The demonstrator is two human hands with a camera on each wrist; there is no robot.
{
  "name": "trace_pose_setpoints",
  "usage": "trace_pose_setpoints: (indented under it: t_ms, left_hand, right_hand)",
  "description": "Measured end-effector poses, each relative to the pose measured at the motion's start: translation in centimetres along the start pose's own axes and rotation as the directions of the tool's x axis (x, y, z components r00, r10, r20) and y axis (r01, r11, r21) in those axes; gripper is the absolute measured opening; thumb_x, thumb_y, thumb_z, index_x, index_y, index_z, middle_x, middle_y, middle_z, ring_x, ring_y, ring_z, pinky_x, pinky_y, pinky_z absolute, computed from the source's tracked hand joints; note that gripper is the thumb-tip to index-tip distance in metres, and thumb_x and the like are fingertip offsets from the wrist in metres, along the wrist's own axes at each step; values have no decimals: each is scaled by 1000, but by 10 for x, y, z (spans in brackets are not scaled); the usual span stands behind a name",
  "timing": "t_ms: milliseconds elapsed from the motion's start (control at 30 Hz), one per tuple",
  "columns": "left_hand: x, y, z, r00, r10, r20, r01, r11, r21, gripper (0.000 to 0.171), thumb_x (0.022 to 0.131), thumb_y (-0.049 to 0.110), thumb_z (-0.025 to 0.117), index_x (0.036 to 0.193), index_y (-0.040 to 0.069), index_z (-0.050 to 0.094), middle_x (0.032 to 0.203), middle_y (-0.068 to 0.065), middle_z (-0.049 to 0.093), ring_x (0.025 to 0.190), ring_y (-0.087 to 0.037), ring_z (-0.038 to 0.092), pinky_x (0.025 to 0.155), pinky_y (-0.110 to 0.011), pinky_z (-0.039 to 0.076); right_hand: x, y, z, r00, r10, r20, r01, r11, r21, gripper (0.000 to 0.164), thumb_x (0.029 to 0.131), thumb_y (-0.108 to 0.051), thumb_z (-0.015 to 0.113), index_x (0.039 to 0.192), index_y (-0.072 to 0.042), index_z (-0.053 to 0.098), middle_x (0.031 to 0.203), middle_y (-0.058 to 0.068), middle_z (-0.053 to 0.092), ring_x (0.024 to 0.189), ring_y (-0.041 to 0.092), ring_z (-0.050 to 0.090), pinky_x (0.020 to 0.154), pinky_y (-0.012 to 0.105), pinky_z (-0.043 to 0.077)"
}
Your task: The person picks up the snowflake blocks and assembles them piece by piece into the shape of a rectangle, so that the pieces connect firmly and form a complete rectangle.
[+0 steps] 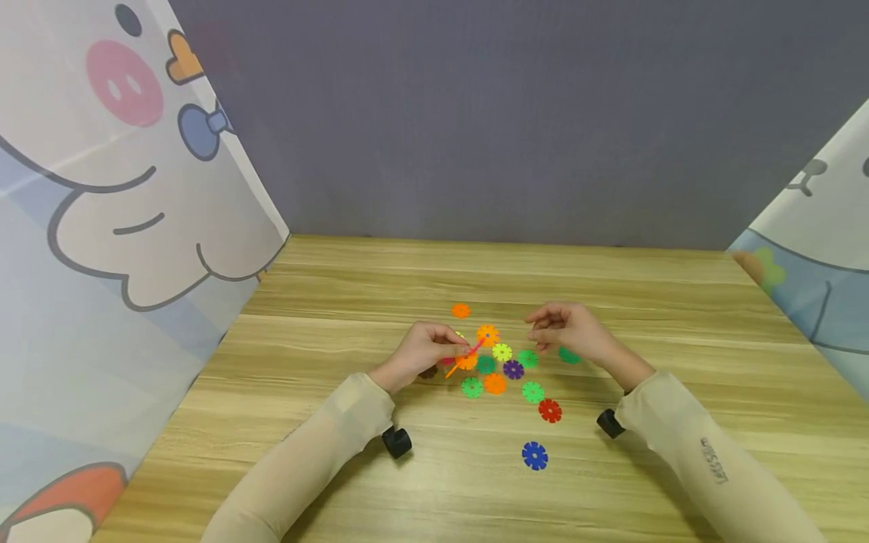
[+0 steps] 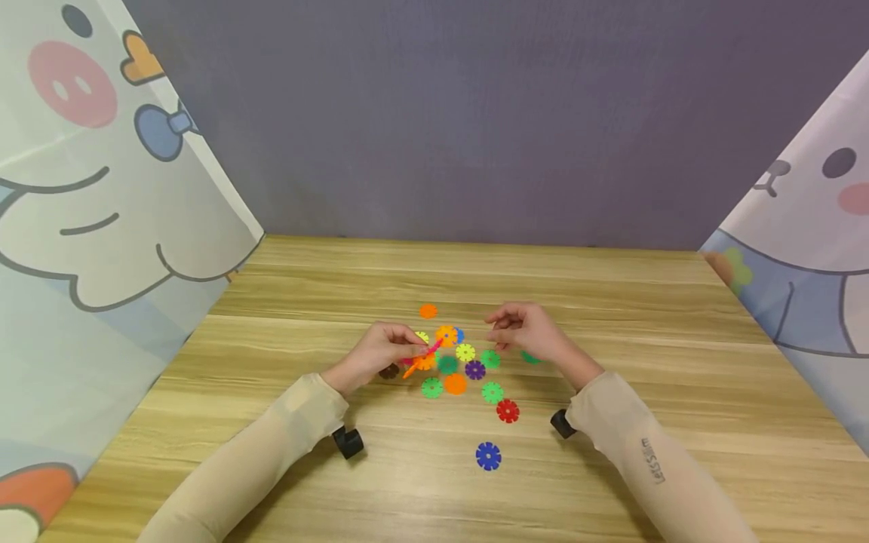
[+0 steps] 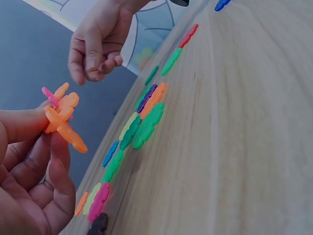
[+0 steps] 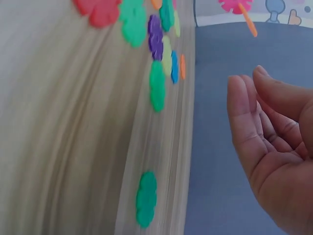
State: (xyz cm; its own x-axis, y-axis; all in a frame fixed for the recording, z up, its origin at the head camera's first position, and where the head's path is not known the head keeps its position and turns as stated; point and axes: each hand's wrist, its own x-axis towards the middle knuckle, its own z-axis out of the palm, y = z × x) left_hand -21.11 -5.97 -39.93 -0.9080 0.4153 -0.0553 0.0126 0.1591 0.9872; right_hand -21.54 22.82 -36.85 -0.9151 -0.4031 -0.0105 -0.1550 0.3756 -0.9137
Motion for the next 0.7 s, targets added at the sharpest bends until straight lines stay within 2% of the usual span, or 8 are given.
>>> trace_pose_setpoints:
  t_ms: [200, 367, 533, 700]
  left_hand:
    - [-1, 1, 0, 1000, -28, 5, 28, 999, -37, 12, 89, -1, 72, 99, -7, 73, 88, -9, 74, 59, -14, 61, 51, -22, 48]
    - [-1, 1, -1, 999, -40, 30, 42, 997, -60, 12, 89, -4, 71, 101, -8, 71, 88, -12, 74, 60, -14, 66, 59, -29, 59]
    - [-2, 1, -1, 999, -29, 42, 32, 996, -81, 14, 87, -6, 72, 100, -11, 70, 87, -13, 73, 67, -15, 70, 62, -33, 61]
    - [-3, 2, -1, 999, -33, 41, 37, 995, -97, 13, 87, -6, 72, 99, -11, 69, 85, -13, 73, 68, -16, 70, 60, -33, 61]
  right_hand:
    - [-6, 9, -13, 999, 41, 5, -40, 998, -58, 32, 91, 6, 66, 119, 19, 58, 92, 19, 66, 72, 28, 68, 64, 38, 61]
    - [-13, 16, -20, 998, 68, 14, -66, 995, -80, 33, 88, 8, 67, 117, 20, 58, 90, 19, 66, 70, 28, 67, 61, 37, 61]
    - [-18, 24, -24, 995, 95, 3, -94, 989, -118, 32, 86, 9, 69, 114, 19, 59, 88, 17, 65, 69, 24, 65, 61, 34, 60]
    - [-22, 28, -28, 990, 143, -19, -144, 973, -180, 34, 85, 1, 75, 113, 15, 62, 85, 13, 64, 68, 22, 64, 58, 33, 59]
